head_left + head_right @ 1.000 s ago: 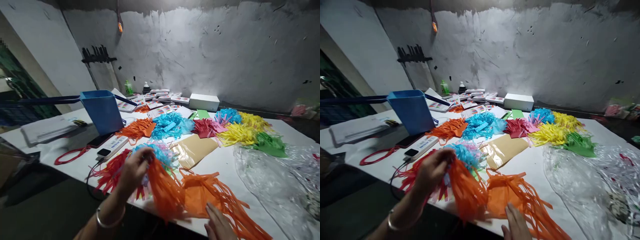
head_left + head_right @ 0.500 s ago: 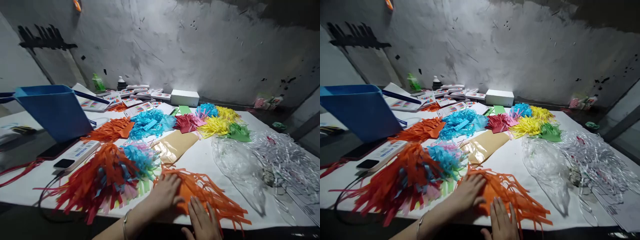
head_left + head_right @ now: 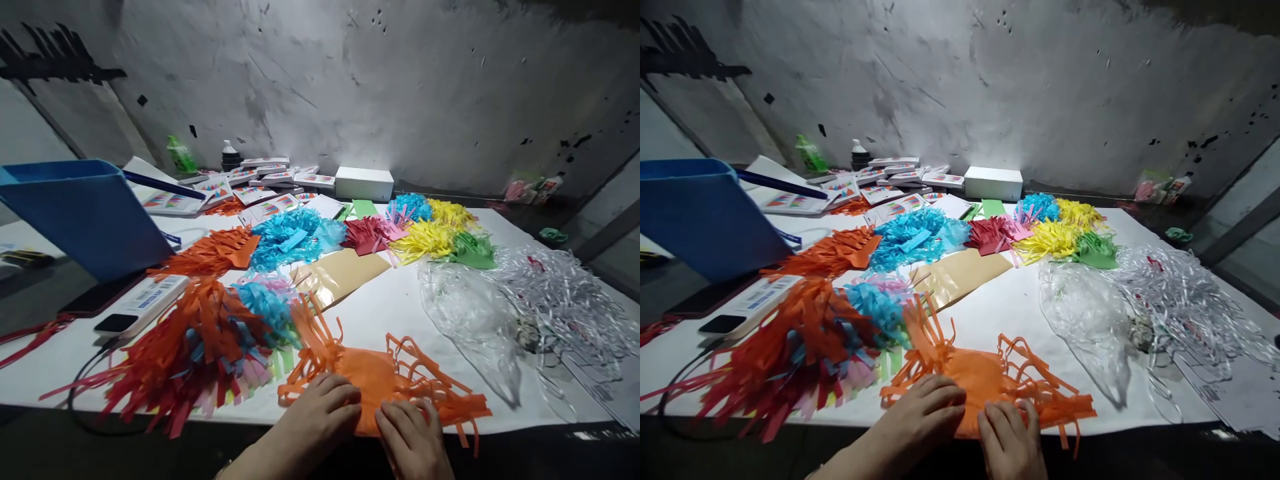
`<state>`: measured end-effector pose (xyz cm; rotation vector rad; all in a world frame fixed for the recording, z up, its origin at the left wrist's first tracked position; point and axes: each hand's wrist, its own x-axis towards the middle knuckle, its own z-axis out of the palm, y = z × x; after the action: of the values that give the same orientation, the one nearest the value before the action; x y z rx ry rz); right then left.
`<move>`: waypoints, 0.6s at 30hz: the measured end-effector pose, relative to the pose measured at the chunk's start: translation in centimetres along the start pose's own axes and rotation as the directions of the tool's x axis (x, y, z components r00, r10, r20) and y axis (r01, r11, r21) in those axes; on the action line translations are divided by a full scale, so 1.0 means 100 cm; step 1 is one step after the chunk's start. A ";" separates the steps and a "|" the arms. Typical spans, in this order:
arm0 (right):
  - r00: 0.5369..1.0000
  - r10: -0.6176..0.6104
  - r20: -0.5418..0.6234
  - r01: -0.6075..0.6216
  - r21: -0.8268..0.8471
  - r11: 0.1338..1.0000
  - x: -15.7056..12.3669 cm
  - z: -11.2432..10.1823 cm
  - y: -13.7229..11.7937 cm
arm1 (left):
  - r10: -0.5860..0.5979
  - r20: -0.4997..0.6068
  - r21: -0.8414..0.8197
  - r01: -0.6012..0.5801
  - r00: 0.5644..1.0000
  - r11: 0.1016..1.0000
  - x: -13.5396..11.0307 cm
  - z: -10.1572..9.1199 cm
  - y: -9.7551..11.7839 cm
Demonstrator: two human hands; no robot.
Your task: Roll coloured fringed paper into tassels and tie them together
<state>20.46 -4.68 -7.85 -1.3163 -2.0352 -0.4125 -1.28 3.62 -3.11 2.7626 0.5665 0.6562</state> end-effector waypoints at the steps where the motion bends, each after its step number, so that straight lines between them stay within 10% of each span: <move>1: 0.998 -0.050 0.024 0.049 0.009 0.999 0.001 -0.006 0.003 | 0.010 -0.018 -0.026 -0.010 1.000 1.000 -0.003 -0.001 0.000; 4: 0.982 -0.180 0.061 0.178 0.041 0.983 0.011 -0.019 0.009 | -0.002 -0.088 -0.090 -0.006 0.996 0.996 -0.010 -0.006 -0.002; 7: 0.997 -0.058 0.047 0.050 0.148 0.988 0.027 -0.021 0.005 | -0.197 -0.091 -0.090 0.189 0.976 0.978 -0.010 -0.007 -0.001; 13: 0.936 0.351 0.031 -0.352 0.060 0.934 0.052 0.001 -0.001 | -0.667 0.165 0.214 0.634 0.727 0.743 0.029 -0.013 -0.002; 18: 0.930 0.366 0.023 -0.364 -0.066 0.929 0.063 0.017 0.015 | -0.724 0.156 0.292 0.669 0.672 0.683 0.052 -0.016 -0.007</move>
<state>19.51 1.26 -4.87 -1.7088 -1.7611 -0.2819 2.03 6.63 0.03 2.4140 1.5963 0.0381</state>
